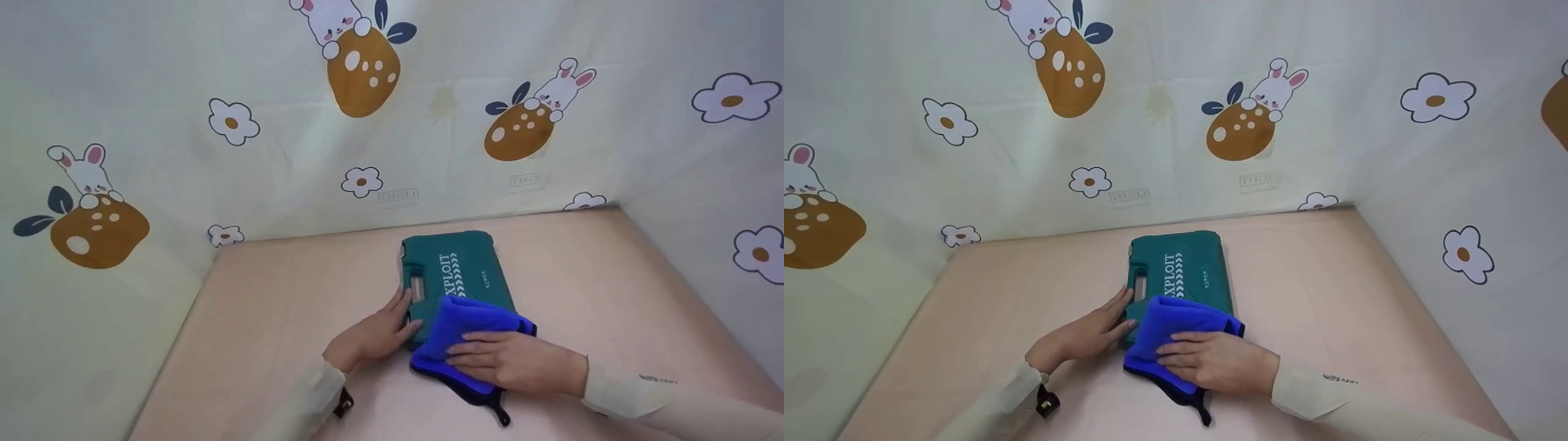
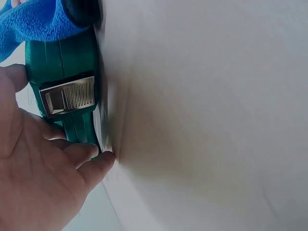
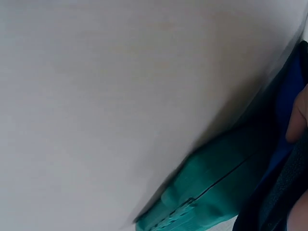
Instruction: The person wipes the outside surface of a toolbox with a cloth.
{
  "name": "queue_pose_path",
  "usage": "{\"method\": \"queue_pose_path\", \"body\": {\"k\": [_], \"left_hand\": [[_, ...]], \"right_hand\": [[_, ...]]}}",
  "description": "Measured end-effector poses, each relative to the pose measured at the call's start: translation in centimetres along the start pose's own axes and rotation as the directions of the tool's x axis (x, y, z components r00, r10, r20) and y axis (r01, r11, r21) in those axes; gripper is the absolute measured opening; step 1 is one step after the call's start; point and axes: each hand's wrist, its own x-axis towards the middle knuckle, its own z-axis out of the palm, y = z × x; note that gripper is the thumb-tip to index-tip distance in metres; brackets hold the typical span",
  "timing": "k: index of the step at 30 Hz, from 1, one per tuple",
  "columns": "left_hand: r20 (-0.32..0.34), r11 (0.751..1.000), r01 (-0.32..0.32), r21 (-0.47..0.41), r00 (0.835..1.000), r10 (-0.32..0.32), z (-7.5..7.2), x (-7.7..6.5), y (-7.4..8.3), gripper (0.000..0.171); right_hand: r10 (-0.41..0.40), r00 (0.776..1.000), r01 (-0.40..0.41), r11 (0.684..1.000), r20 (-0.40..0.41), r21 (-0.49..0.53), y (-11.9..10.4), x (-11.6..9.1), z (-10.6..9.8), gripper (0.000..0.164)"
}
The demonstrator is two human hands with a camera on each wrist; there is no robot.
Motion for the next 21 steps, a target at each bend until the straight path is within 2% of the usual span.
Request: {"method": "queue_pose_path", "body": {"k": [9,13,21], "left_hand": [[0.008,1.0,-0.003,0.012,1.0,0.003,-0.1,0.0,0.0,0.083],[0.015,1.0,-0.005,0.022,1.0,0.004,-0.1,0.1,0.0,0.083],[0.026,1.0,0.005,0.023,1.0,-0.006,-0.2,0.1,0.1,0.083]], "right_hand": [[0.005,1.0,-0.005,1.0,0.0,0.007,0.3,-1.6,-0.1,0.056],[0.014,1.0,-0.014,0.999,0.002,0.046,0.4,-2.3,-0.1,0.052],[0.015,1.0,-0.014,0.999,-0.019,0.05,0.6,-3.6,-0.1,0.05]]}}
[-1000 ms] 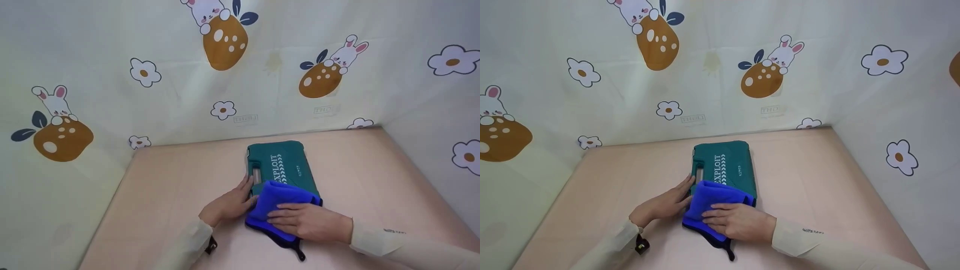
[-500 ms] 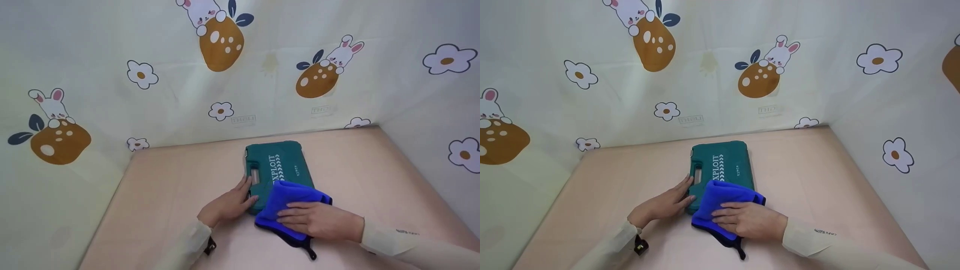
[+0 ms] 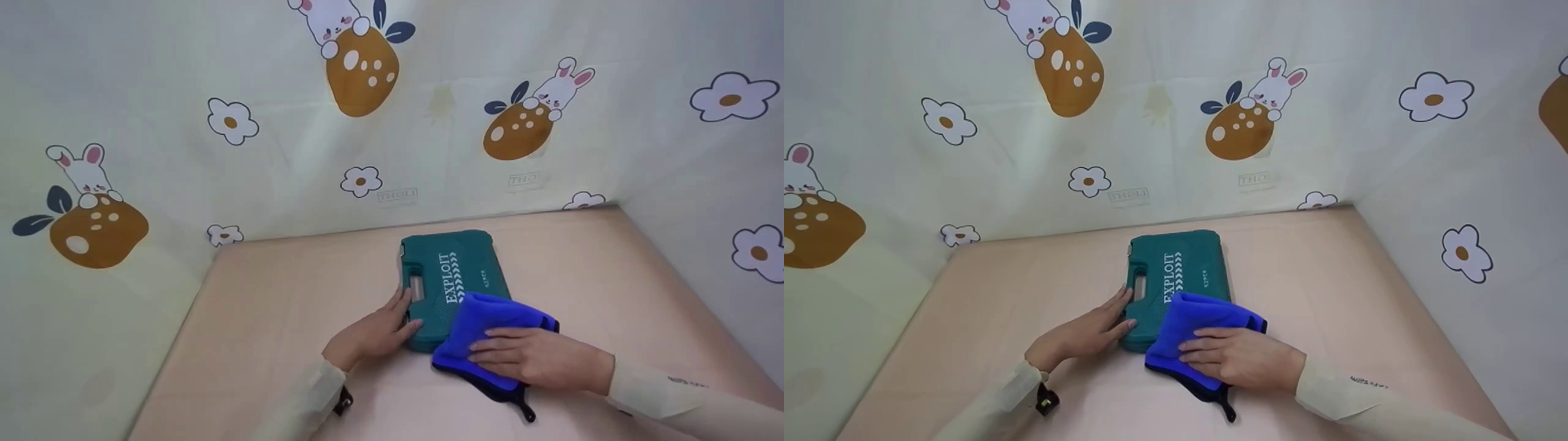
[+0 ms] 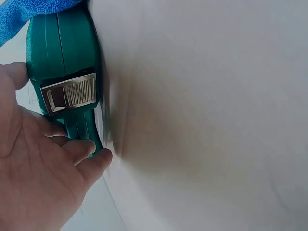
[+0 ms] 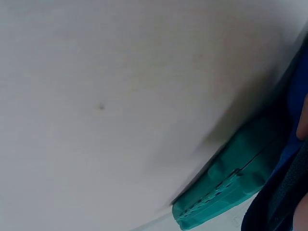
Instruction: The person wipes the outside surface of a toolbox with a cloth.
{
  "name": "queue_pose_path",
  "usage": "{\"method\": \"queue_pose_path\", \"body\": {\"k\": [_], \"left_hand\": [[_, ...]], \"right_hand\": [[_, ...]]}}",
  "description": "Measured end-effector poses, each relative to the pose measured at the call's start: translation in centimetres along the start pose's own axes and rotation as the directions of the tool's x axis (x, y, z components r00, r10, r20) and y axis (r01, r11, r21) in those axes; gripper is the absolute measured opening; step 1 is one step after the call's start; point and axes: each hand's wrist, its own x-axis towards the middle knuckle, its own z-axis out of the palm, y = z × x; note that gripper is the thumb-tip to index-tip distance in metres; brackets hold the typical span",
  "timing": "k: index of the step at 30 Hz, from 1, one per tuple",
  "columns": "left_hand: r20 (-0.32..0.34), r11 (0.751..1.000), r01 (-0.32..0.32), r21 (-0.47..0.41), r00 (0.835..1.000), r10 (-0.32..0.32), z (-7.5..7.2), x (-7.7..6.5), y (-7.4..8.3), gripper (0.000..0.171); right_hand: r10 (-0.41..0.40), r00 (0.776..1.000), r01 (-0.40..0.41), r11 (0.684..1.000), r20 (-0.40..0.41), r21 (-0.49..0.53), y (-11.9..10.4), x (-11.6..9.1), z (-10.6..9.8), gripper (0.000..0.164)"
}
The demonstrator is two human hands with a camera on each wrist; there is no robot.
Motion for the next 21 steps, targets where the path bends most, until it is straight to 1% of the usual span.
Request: {"method": "queue_pose_path", "body": {"k": [4,11,14,18,21], "left_hand": [[0.002,1.0,0.004,0.002,1.0,-0.004,0.0,0.0,0.0,0.084],[0.001,1.0,0.024,0.008,1.0,-0.024,0.1,0.1,0.0,0.085],[0.001,1.0,0.028,0.015,1.0,-0.028,0.2,0.2,0.0,0.085],[-0.002,1.0,0.018,0.019,1.0,-0.018,0.1,0.1,0.0,0.084],[-0.004,1.0,0.014,0.013,1.0,-0.014,0.1,0.0,0.0,0.083]], "right_hand": [[0.001,1.0,-0.001,1.0,0.003,0.018,0.2,-0.6,-0.1,0.049],[0.009,1.0,-0.009,1.0,0.004,0.027,0.6,-2.0,-0.1,0.038],[0.011,1.0,-0.01,0.999,-0.016,0.034,0.7,-2.7,-0.2,0.041],[0.015,0.998,-0.012,0.999,-0.065,0.05,0.8,-3.7,-0.1,0.048],[0.013,0.994,-0.006,0.998,-0.106,0.064,1.0,-4.3,0.0,0.048]]}}
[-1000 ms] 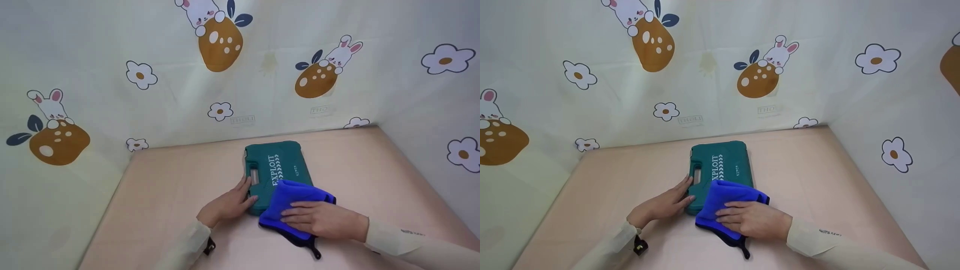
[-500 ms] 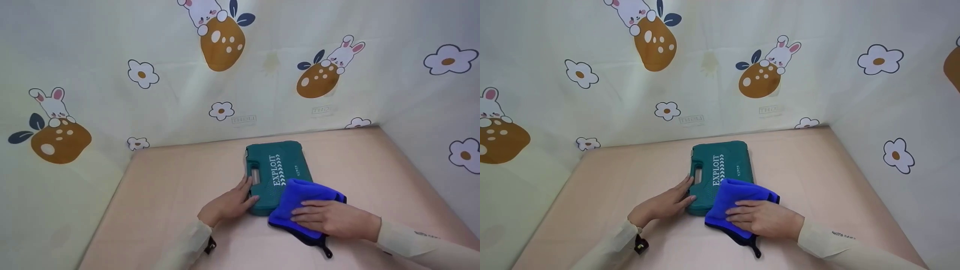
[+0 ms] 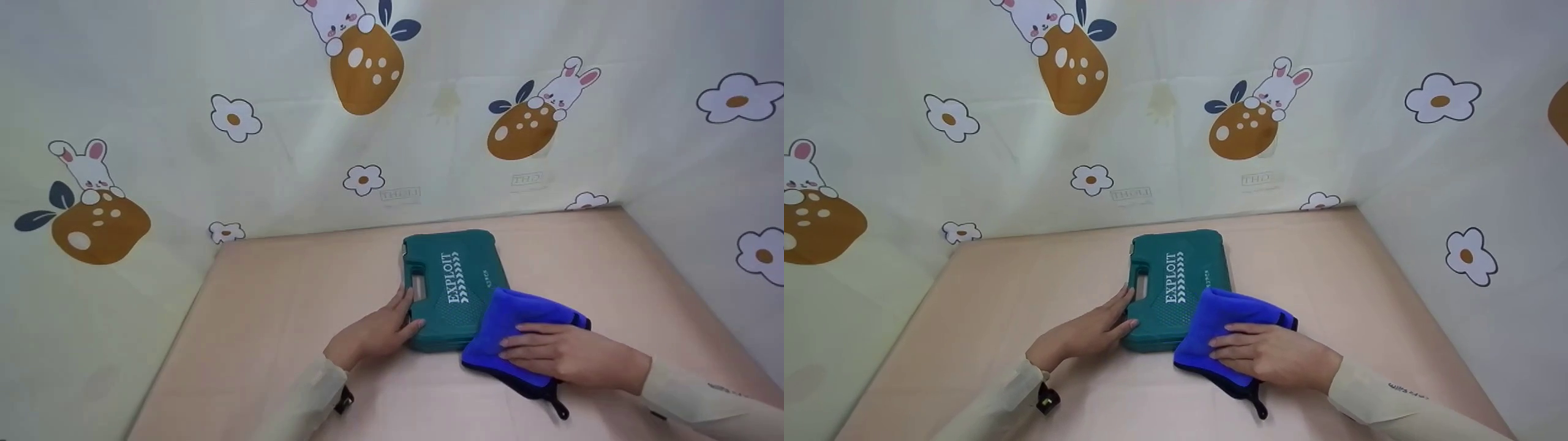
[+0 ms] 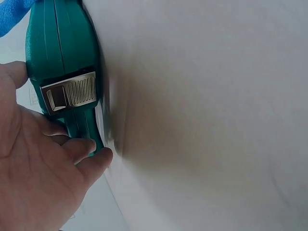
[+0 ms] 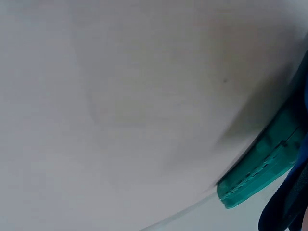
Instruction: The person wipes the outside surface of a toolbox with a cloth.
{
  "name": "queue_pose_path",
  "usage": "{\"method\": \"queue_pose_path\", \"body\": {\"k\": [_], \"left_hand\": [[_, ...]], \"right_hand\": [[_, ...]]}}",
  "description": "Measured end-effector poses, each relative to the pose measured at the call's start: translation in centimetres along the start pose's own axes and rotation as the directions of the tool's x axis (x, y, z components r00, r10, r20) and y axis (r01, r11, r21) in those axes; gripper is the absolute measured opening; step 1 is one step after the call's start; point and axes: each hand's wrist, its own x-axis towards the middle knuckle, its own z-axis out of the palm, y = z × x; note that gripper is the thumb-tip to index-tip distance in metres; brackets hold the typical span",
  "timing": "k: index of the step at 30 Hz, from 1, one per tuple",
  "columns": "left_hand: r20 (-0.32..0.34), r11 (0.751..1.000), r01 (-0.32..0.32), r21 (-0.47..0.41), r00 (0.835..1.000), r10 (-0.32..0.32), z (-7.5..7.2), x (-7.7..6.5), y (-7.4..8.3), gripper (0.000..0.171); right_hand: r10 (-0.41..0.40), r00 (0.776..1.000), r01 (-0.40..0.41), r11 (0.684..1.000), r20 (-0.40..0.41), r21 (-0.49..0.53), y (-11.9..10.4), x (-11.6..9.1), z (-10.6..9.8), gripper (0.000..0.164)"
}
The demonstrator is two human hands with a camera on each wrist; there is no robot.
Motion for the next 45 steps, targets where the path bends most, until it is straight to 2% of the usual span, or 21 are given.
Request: {"method": "queue_pose_path", "body": {"k": [11,17,20,21,24,25,27,28,30,33,36,40,43,45], "left_hand": [[0.001,1.0,0.009,-0.023,1.0,-0.009,0.1,-0.1,-0.1,0.084],[-0.002,1.0,0.007,-0.02,1.0,-0.007,0.1,-0.1,-0.2,0.084],[-0.001,1.0,0.008,-0.022,1.0,-0.008,0.2,-0.2,-0.3,0.084],[-0.001,1.0,0.01,-0.022,1.0,-0.01,0.2,-0.2,-0.3,0.084],[0.001,1.0,0.012,-0.023,1.0,-0.012,0.3,-0.2,-0.3,0.084],[0.001,1.0,0.013,-0.019,1.0,-0.013,0.3,-0.2,-0.3,0.084],[0.001,1.0,0.013,-0.014,1.0,-0.013,0.3,-0.2,-0.2,0.084],[0.0,1.0,0.014,-0.011,1.0,-0.014,0.3,-0.2,-0.2,0.085],[-0.001,1.0,0.016,-0.005,1.0,-0.016,0.2,-0.2,-0.1,0.085],[-0.001,1.0,0.021,-0.001,1.0,-0.021,0.2,-0.2,0.0,0.086],[0.0,1.0,0.023,-0.007,1.0,-0.023,0.2,-0.2,0.0,0.085],[-0.002,1.0,0.014,-0.022,1.0,-0.014,0.3,-0.2,0.0,0.085],[-0.005,1.0,0.008,-0.025,1.0,-0.008,0.2,-0.3,0.0,0.085],[-0.01,1.0,0.003,-0.031,1.0,-0.003,0.2,-0.3,0.0,0.085]], "right_hand": [[0.015,0.998,-0.013,0.999,-0.062,0.041,0.6,-1.6,-0.5,0.047],[0.057,0.996,-0.053,0.997,-0.068,0.048,1.2,-2.4,-1.0,0.051],[0.104,0.992,-0.101,0.994,-0.068,0.051,1.6,-3.0,-1.0,0.054],[0.125,0.99,-0.12,0.991,-0.068,0.061,1.8,-3.3,-1.1,0.05],[0.199,0.978,-0.191,0.976,-0.065,0.105,2.3,-4.1,-1.3,0.021],[0.224,0.972,-0.215,0.969,-0.065,0.122,2.5,-4.3,-1.4,0.019],[0.276,0.959,-0.263,0.951,-0.069,0.161,2.9,-4.6,-1.8,0.042],[0.307,0.949,-0.291,0.941,-0.073,0.174,3.1,-4.7,-2.0,0.051],[0.372,0.924,-0.352,0.917,-0.09,0.187,3.6,-4.7,-2.5,0.057],[0.487,0.867,-0.458,0.862,-0.105,0.217,4.4,-4.5,-3.1,0.054],[0.598,0.795,-0.557,0.785,-0.1,0.271,5.2,-4.3,-3.6,0.05],[0.727,0.685,-0.667,0.651,-0.046,0.363,6.0,-3.8,-4.0,0.046],[0.79,0.612,-0.713,0.568,-0.03,0.411,6.7,-3.5,-4.1,0.043],[0.819,0.573,-0.723,0.522,-0.03,0.454,7.2,-3.3,-4.1,0.041]]}}
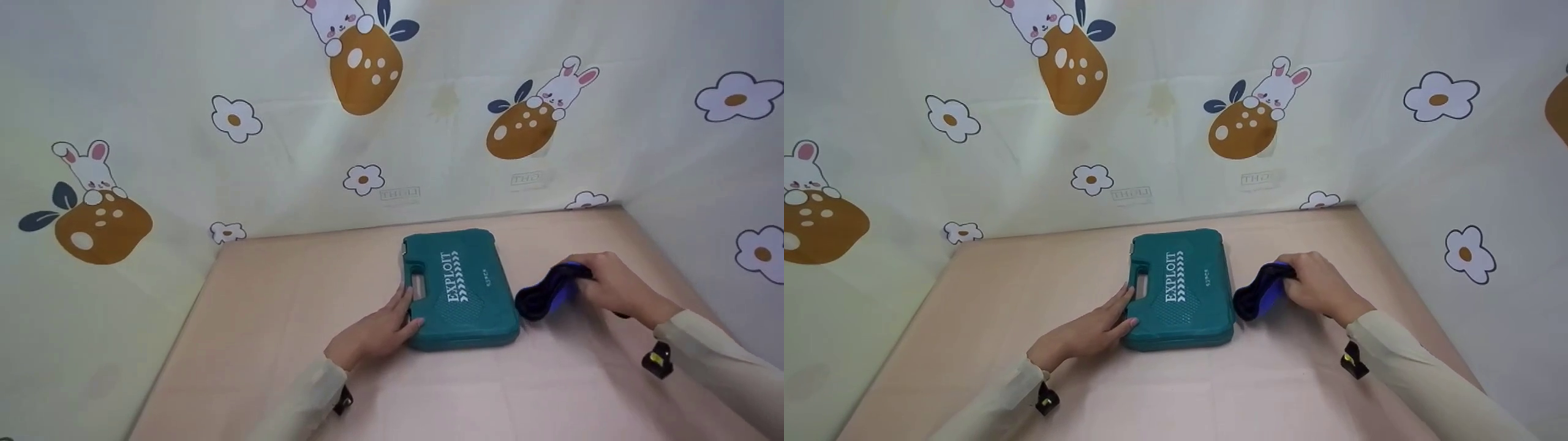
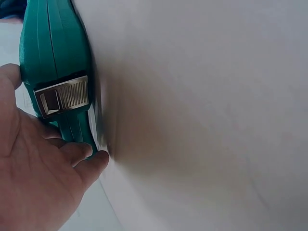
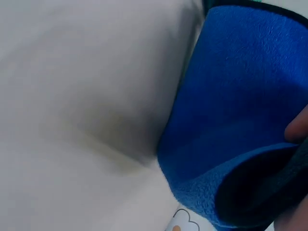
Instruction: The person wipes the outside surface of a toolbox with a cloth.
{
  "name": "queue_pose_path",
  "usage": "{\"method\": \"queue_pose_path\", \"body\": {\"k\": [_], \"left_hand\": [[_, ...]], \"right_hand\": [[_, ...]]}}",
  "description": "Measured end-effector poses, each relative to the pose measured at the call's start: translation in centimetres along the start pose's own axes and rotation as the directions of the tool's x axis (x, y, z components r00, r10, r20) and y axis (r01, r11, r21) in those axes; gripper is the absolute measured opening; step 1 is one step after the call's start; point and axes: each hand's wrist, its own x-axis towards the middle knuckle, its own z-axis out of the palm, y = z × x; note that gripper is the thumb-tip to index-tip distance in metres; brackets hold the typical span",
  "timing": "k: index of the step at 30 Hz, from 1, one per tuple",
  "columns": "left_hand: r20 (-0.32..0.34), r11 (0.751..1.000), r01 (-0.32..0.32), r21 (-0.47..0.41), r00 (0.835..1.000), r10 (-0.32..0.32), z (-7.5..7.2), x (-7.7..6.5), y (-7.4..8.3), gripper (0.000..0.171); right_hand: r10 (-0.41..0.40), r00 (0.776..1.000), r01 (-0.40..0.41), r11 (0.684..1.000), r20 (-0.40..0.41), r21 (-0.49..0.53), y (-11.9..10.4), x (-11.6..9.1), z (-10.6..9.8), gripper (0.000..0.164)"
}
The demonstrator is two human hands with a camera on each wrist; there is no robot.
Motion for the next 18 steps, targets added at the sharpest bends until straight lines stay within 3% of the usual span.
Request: {"method": "queue_pose_path", "body": {"k": [5,9,13,16,18], "left_hand": [[-0.014,1.0,-0.012,-0.026,1.0,0.011,0.1,0.0,0.0,0.084],[-0.024,1.0,-0.005,-0.026,1.0,0.004,0.3,0.0,0.0,0.083],[-0.024,1.0,-0.002,-0.008,1.0,0.001,0.1,0.1,0.1,0.083],[-0.014,1.0,-0.003,-0.015,1.0,0.003,-0.3,0.2,0.3,0.082],[-0.012,1.0,-0.003,-0.028,1.0,0.002,-0.8,0.3,0.4,0.082]], "right_hand": [[0.137,0.99,-0.131,0.983,-0.042,0.133,0.2,1.0,-0.6,0.029],[0.301,0.953,-0.284,0.926,-0.033,0.25,0.2,1.6,-1.0,0.015],[0.454,0.891,-0.416,0.823,-0.008,0.385,-0.1,2.0,-1.1,0.012],[0.537,0.842,-0.482,0.715,0.043,0.506,-0.6,2.4,-0.9,0.018],[0.572,0.815,-0.507,0.625,0.093,0.593,-1.0,2.7,-0.7,0.021]]}}
